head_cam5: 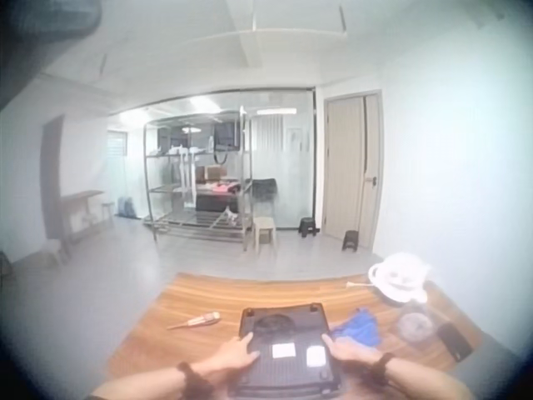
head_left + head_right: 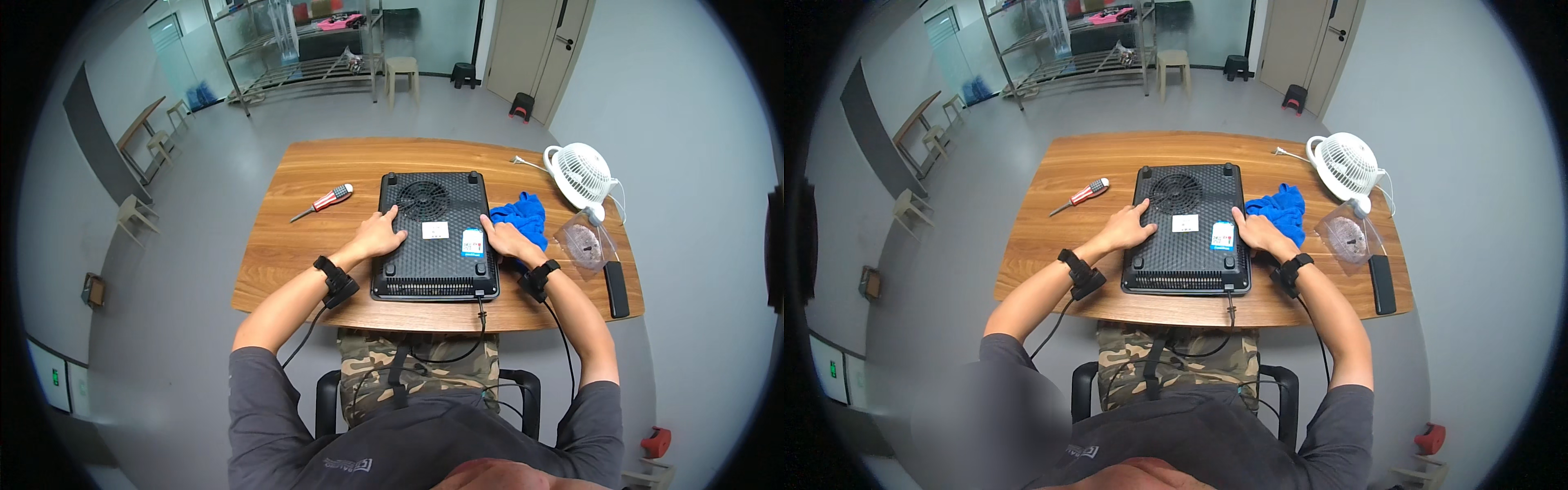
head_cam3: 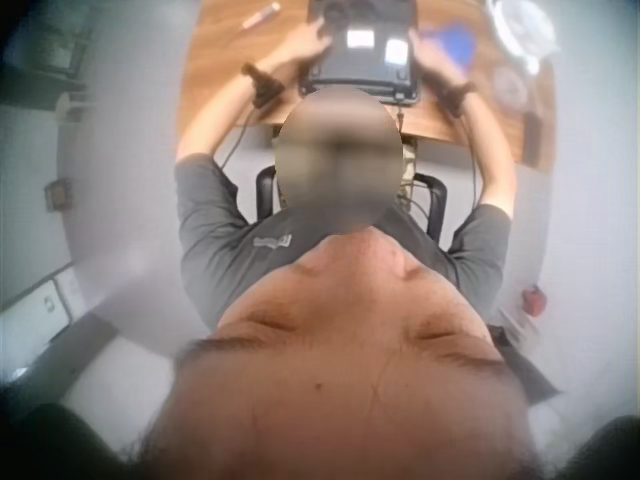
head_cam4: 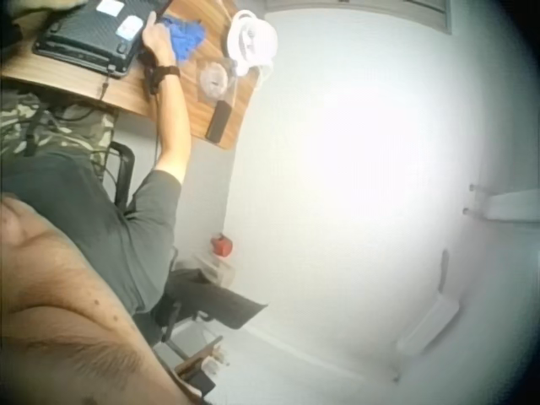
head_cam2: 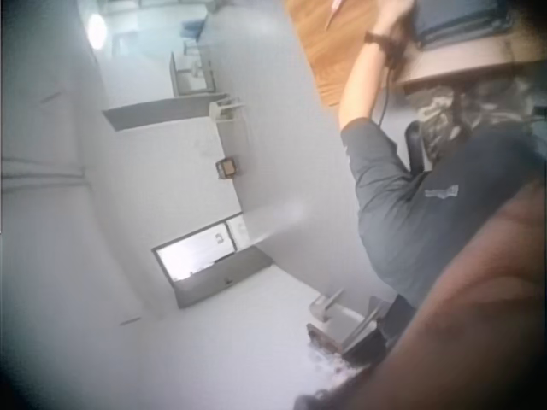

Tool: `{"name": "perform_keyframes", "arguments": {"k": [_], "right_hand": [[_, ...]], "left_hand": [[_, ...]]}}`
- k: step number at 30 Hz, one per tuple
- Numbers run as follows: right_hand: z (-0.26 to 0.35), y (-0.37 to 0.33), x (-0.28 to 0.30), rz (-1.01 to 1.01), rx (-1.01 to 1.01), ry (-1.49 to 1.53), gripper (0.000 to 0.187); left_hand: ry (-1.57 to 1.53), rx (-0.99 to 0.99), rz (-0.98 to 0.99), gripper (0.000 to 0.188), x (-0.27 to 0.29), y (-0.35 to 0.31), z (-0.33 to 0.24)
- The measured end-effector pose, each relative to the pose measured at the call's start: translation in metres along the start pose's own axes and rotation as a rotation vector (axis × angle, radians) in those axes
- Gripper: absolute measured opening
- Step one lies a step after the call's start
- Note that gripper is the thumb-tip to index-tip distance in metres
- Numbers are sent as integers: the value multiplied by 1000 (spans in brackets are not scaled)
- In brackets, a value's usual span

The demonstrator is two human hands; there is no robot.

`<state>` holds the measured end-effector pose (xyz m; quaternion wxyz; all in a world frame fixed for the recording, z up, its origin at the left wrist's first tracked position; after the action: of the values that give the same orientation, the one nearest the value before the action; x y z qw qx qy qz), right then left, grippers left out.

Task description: The person wipes the surface of a black portable induction cooktop with a blue cloth, then uses a screwdriver to remove screws from the bottom cover. The person lifts the cover to reveal the internal components, including a copper coil, and continues to unscrew internal parts.

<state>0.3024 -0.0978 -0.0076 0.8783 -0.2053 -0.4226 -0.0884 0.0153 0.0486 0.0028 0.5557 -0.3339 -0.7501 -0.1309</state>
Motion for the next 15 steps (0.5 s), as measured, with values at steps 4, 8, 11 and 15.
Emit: {"name": "perform_keyframes", "arguments": {"k": [4, 8, 11, 15], "right_hand": [[16, 5, -4, 92, -39, -85, 96], [11, 16, -10, 95, -23, -108, 93], [11, 22, -12, 90, -10, -119, 90], [13, 33, -16, -32, 82, -212, 86]], "left_hand": [[18, -9, -33, 83, 6, 0, 3], [41, -22, -25, 82, 11, -1, 0], [56, -9, -49, 82, 10, -1, 2], [75, 13, -78, 81, 7, 6, 5]]}}
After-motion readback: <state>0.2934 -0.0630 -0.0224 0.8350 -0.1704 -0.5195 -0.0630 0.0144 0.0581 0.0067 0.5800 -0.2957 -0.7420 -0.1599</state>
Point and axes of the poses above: each hand's wrist, its own y-axis towards the middle knuckle, its own x-axis out of the back of the hand, z = x × y, the point moved 3 cm from there along y, towards the middle knuckle, and after that the axes turned 6 degrees about y, right-handed, at the moved point
